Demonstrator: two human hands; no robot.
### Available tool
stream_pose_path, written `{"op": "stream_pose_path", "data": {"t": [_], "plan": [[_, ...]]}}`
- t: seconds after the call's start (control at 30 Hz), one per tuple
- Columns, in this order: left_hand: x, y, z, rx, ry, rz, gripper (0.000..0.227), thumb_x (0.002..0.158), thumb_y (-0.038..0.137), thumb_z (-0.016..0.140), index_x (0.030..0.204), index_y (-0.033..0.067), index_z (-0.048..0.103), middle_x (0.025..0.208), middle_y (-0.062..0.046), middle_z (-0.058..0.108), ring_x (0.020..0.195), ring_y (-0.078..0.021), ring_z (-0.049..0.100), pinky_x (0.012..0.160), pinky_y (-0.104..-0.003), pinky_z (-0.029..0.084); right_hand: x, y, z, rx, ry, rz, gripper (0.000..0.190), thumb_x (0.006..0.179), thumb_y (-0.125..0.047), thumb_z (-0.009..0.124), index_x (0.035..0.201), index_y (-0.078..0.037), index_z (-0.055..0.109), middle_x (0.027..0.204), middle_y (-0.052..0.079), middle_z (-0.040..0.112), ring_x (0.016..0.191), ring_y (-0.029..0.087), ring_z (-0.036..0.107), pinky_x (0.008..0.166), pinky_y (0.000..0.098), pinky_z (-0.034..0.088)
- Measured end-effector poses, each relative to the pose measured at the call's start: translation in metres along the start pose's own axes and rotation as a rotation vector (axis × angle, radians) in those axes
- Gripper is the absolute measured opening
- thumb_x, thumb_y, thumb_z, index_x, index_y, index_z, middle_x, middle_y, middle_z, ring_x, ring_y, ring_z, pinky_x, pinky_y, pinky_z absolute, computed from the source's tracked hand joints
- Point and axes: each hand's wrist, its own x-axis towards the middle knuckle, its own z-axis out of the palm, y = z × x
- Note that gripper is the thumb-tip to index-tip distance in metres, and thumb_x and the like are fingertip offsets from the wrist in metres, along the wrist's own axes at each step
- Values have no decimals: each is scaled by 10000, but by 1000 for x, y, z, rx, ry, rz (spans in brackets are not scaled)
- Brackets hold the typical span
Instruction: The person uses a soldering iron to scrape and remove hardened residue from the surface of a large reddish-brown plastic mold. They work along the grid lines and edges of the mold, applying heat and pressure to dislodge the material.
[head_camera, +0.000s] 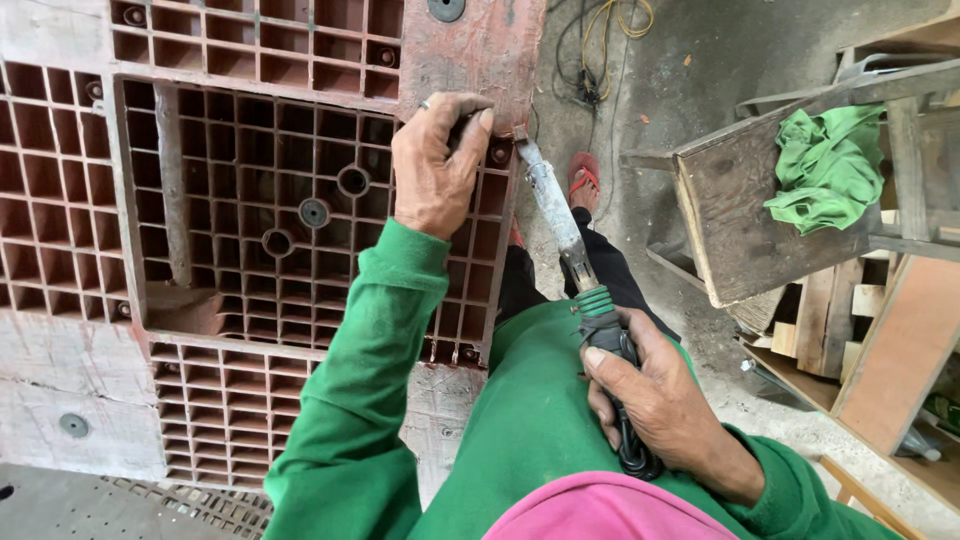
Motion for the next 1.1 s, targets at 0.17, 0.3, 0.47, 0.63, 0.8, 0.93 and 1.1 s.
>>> {"op": "stream_pose_path", "data": {"t": [0.17,0.3,0.47,0.63,0.8,0.93,1.1], "plan": [[-2,11,1,8,70,71,107,1038,89,685,1122,23,685,1011,-109,697,912,-196,701,816,-319,567,2,-6,-11,-62,-1,17,358,919,-186,621,1230,-40,522,648,66,549,446,130,525,356,289,448],[-1,11,2,29,91,77,120,1049,94,670,1144,23,683,1010,-117,689,920,-221,699,835,-325,557,9,-18,-22,-185,55,-4,451,898,-196,620,1322,-78,525,597,61,567,418,137,519,363,293,438],[-6,6,4,-84,174,53,144,1087,109,643,1198,26,681,1061,-84,707,959,-164,684,872,-308,562,15,-36,-46,-229,90,44,538,885,-200,627,1404,-104,526,608,51,561,421,134,499,369,296,430],[-5,2,3,-334,235,-245,171,1074,129,636,1186,24,711,909,-8,646,774,-79,545,701,-251,485,11,-47,-66,-295,24,37,522,893,-204,618,1395,-83,544,780,51,610,506,125,543,375,293,456],[-6,-1,9,-305,313,-178,159,1075,114,623,1190,30,694,942,8,672,831,-56,589,730,-229,521,24,-52,-87,-315,-40,10,506,908,-208,605,1391,-68,547,885,49,622,554,112,554,383,278,464],[-3,10,25,-334,451,-160,141,1069,113,627,1169,33,687,963,9,669,828,-60,620,740,-237,537,48,-76,-105,-336,-140,-102,522,924,-202,602,1423,-71,522,877,38,610,556,101,547,395,264,464],[-3,35,60,-335,706,-346,165,1064,120,624,1183,35,700,909,-12,661,811,-68,588,734,-238,515,88,-128,-123,-643,-149,-262,578,942,-182,629,1501,-104,506,748,84,583,534,120,523,436,282,447]]}}
